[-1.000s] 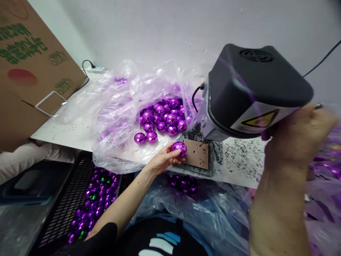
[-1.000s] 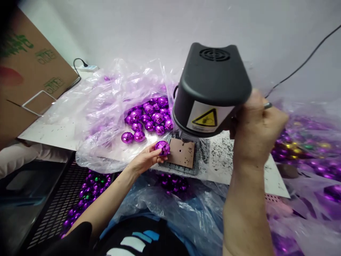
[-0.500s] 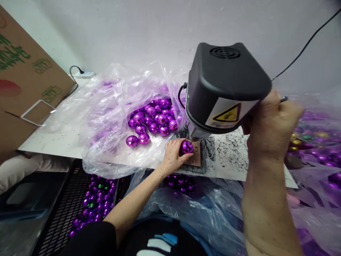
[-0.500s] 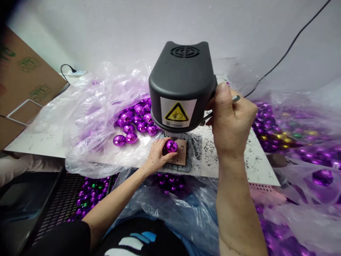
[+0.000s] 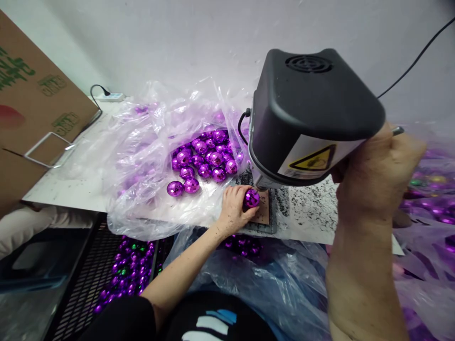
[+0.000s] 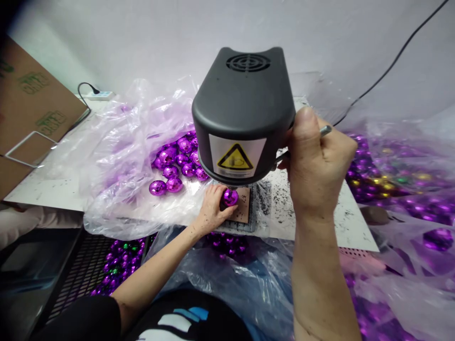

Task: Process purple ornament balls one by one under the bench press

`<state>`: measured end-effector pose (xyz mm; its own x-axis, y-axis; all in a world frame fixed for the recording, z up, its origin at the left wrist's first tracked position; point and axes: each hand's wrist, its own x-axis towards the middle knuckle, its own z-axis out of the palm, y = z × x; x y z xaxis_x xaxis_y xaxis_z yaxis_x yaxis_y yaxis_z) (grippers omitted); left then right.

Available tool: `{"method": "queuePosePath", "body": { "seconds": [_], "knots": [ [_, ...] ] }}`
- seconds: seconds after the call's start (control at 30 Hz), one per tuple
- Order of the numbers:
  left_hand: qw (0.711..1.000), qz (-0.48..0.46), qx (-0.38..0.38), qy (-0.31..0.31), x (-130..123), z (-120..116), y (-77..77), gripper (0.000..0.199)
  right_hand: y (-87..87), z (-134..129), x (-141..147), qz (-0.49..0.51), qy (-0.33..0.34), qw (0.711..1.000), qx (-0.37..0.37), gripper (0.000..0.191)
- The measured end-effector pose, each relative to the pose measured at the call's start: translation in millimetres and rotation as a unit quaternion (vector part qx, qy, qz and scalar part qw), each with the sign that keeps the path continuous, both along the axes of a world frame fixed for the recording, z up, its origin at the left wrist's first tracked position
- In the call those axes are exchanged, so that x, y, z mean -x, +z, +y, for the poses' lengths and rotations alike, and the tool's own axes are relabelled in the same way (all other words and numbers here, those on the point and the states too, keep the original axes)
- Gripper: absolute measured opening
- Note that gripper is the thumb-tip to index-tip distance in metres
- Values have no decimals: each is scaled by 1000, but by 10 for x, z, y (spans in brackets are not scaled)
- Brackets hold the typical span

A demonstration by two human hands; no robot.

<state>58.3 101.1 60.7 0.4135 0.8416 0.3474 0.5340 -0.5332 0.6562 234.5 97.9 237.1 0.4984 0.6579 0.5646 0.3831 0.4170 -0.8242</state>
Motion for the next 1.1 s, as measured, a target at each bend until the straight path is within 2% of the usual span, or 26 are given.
{"method": "queuePosePath", "body": {
  "seconds": [0.17,0.33,0.47,0.67,0.83,0.97,1.1],
  "knots": [
    [999,-11,31,3,-24,-37,-35,43,8,5,-5,-12,-14,1000,7,57],
    [1000,-14,14,-6,-68,-36,-69,48,-5,0,-8,-11,-8,1000,2,56],
    [999,-16,38,5,-86,-38,-65,47,-9,0,-18,-20,-15,1000,10,56],
    [999,28,23,-5,-55,-51,-59,44,-5,-135,58,-72,-40,997,7,46],
    [999,37,17,-14,-53,-54,-53,45,-218,-487,200,-132,-103,986,4,38],
    [999,34,17,-9,-54,-54,-33,47,-445,-688,197,-158,-79,983,48,26],
    [1000,28,12,-5,-58,-68,-29,47,-572,-672,192,-144,-74,987,12,21]
  ]
}}
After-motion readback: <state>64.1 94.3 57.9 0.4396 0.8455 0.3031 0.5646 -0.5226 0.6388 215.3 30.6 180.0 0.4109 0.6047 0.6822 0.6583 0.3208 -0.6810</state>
